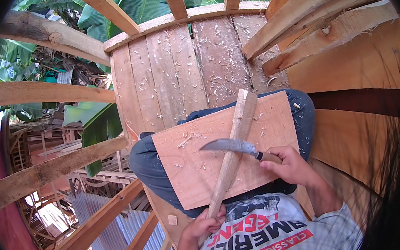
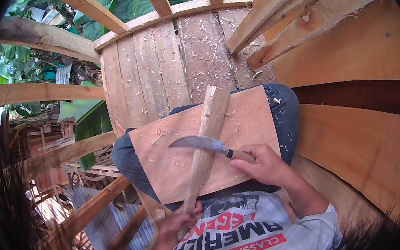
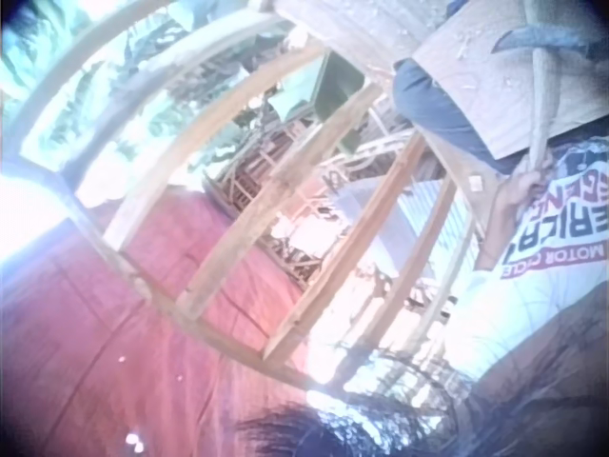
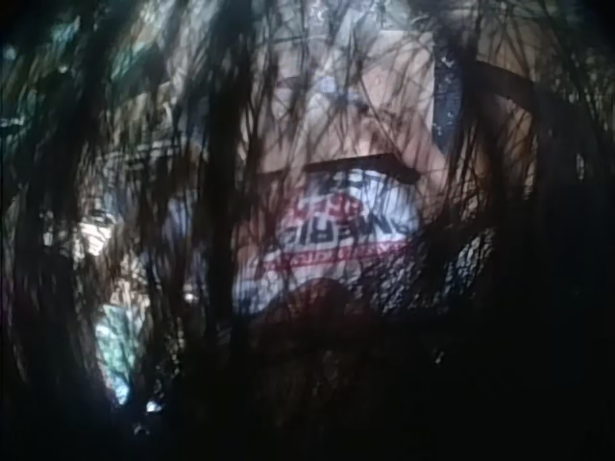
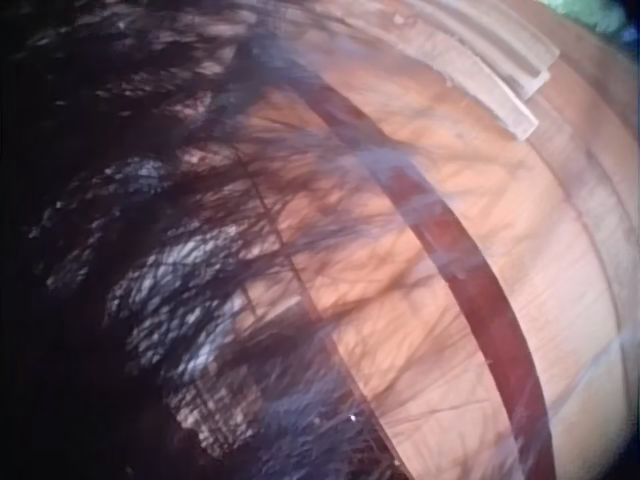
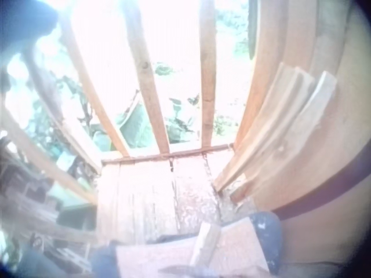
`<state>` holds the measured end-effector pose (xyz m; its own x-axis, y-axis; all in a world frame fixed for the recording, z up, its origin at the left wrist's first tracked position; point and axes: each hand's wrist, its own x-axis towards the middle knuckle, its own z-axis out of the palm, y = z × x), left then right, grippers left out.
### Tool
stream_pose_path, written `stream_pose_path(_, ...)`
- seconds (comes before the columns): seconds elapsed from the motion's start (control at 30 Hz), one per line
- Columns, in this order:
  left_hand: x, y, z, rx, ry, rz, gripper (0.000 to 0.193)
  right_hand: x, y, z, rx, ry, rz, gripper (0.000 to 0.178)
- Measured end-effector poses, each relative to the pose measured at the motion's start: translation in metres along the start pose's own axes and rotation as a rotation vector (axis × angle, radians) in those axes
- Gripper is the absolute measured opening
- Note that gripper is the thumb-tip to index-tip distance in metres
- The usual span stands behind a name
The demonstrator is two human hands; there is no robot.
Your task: The person sits cross-legged on a wooden platform and uses a curved knife to shave and shape a long piece of wood. They hold the wood with their left hand and repeatedly scrape the surface with the knife in their right hand, creating wood shavings.
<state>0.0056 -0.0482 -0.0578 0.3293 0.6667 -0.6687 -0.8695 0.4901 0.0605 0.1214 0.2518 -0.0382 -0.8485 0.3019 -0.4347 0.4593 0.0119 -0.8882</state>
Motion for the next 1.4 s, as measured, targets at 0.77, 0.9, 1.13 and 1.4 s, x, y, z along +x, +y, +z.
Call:
stream_pose_path(0.77, 0.001, -0.002, 0.003, 0.038, 0.017, 0.014, 0.023, 0.002, -0.009, -0.005, 0.124, 0.139, 0.18, 0.02)
stream_pose_path(0.9, 0.004, -0.001, 0.006, 0.016, 0.013, 0.026, 0.023, 0.004, -0.005, 0.002, 0.073, 0.284, 0.144, 0.02)
stream_pose_path(1.13, 0.004, -0.005, -0.003, 0.011, -0.012, 0.035, 0.022, 0.007, -0.009, -0.006, -0.207, 0.592, -0.064, 0.017)
stream_pose_path(1.4, 0.006, -0.007, -0.004, -0.005, -0.006, 0.042, 0.021, -0.005, -0.022, -0.015, -0.006, -0.143, -0.029, 0.018)
